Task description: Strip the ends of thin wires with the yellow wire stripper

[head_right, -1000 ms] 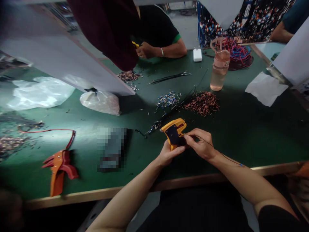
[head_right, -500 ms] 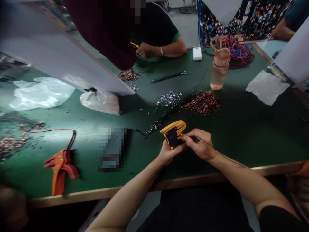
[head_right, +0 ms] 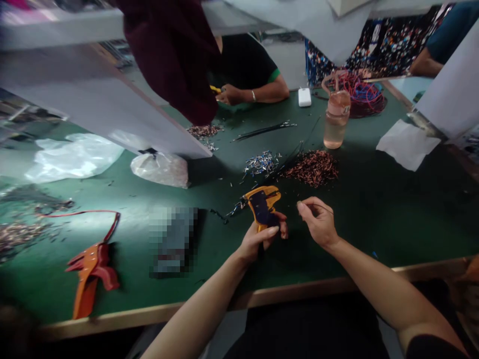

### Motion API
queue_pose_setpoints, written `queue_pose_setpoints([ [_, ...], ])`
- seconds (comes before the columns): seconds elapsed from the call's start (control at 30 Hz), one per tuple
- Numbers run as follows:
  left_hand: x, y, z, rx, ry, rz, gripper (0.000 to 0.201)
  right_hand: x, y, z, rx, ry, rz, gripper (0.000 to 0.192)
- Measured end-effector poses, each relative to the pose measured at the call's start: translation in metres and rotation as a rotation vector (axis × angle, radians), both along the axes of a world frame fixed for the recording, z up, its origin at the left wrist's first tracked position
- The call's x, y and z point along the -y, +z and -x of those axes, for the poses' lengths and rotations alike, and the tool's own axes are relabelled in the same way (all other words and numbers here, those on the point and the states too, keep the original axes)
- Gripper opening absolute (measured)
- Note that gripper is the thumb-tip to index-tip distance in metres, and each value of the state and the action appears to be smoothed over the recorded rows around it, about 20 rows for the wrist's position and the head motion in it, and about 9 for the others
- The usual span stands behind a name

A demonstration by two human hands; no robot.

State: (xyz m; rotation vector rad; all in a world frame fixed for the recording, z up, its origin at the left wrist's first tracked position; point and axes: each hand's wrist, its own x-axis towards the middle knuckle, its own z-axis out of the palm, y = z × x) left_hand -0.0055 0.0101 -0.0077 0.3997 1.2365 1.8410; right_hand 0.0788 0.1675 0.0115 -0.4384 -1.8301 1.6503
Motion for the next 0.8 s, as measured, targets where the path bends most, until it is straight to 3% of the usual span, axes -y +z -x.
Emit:
queue_pose_setpoints([
  [0.13, 0.003, -0.009, 0.004, 0.124, -0.132, -0.143, 0.051, -0.011, -0.003, 0.006, -0.017, 0.025, 0.152, 0.033],
  [0.37, 0.006, -0.015, 0.002, 0.075, -0.310, -0.088, 0.054, -0.011, -0.004, 0.007, 0.026, 0.102, 0.228, 0.038],
  [0.53, 0.006, -0.006, -0.001, 0.064, -0.343, -0.049, 0.053, -0.009, -0.007, 0.009, 0.048, 0.126, 0.327, 0.039],
  [0.8, 0.007, 0.001, -0.002, 0.052, -0.343, -0.019, 0.051, -0.005, -0.007, 0.008, 0.091, 0.151, 0.338, 0.039],
])
